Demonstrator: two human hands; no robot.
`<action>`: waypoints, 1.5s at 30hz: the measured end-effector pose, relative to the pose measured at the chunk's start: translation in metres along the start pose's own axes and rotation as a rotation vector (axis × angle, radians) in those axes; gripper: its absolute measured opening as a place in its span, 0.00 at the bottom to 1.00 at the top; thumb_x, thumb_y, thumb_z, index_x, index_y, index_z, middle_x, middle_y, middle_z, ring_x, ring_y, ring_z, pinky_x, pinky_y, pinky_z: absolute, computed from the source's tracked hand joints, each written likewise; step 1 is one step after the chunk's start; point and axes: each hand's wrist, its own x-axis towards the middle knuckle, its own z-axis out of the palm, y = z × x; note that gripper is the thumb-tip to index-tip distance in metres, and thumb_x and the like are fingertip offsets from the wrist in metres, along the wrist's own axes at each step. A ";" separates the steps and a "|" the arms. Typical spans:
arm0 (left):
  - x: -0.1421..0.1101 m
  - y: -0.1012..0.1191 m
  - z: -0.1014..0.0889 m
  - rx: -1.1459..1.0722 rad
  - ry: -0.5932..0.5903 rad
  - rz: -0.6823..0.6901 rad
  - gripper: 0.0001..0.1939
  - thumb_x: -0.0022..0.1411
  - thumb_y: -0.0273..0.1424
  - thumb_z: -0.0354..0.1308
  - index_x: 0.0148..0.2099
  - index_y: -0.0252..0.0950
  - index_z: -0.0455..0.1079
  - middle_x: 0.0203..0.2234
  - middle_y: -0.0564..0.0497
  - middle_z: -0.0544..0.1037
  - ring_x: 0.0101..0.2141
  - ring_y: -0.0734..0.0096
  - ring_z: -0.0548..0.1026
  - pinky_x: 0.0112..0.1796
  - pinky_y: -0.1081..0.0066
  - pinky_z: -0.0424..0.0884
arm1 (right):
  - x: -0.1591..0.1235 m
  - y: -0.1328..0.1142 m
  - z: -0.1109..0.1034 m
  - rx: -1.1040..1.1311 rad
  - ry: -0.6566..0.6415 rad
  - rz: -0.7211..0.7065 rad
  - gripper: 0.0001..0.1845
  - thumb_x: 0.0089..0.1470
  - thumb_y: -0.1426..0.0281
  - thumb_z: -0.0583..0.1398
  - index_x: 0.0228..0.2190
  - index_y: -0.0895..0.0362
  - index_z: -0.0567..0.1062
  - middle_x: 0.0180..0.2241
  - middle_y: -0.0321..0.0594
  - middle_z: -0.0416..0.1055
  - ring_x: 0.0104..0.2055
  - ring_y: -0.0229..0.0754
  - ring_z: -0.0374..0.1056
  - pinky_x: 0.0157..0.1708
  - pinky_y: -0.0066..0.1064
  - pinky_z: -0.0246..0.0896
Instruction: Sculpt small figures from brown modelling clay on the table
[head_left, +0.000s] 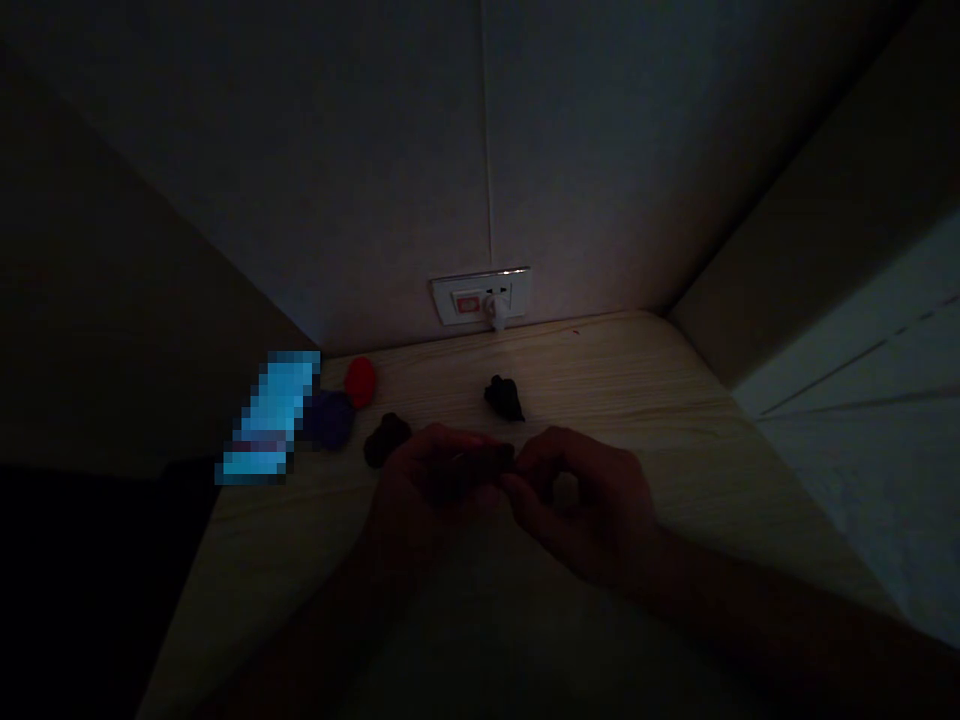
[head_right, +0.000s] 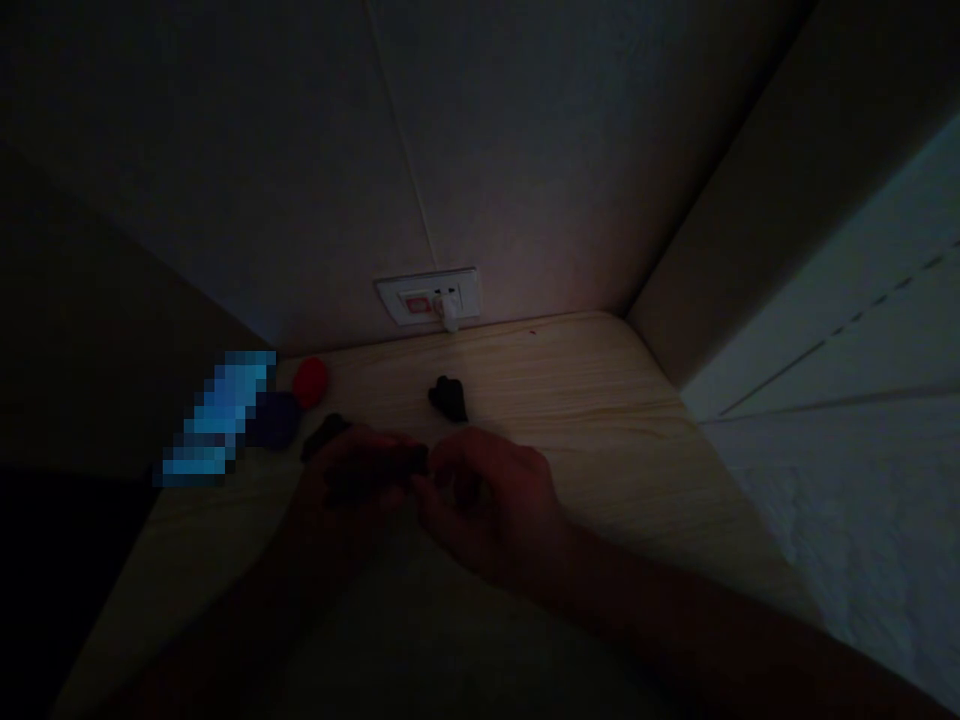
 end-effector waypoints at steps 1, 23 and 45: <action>0.000 0.000 0.000 0.006 0.004 -0.005 0.18 0.39 0.21 0.75 0.33 0.42 0.77 0.33 0.53 0.87 0.36 0.61 0.85 0.39 0.66 0.82 | 0.000 0.000 0.000 0.004 -0.003 0.000 0.06 0.55 0.73 0.66 0.31 0.55 0.73 0.23 0.31 0.72 0.21 0.32 0.68 0.21 0.22 0.62; -0.001 -0.005 -0.003 -0.025 -0.018 0.003 0.18 0.41 0.21 0.77 0.35 0.41 0.78 0.35 0.54 0.87 0.37 0.66 0.86 0.40 0.71 0.81 | 0.000 0.000 -0.001 -0.044 -0.001 -0.065 0.07 0.55 0.76 0.64 0.32 0.55 0.71 0.23 0.29 0.72 0.21 0.30 0.67 0.22 0.20 0.62; -0.001 -0.003 0.001 -0.020 0.002 -0.014 0.17 0.41 0.17 0.75 0.33 0.39 0.79 0.33 0.52 0.88 0.37 0.63 0.86 0.39 0.70 0.82 | -0.002 0.004 0.000 -0.078 -0.035 -0.050 0.06 0.56 0.77 0.62 0.33 0.54 0.71 0.25 0.29 0.71 0.23 0.32 0.66 0.25 0.22 0.63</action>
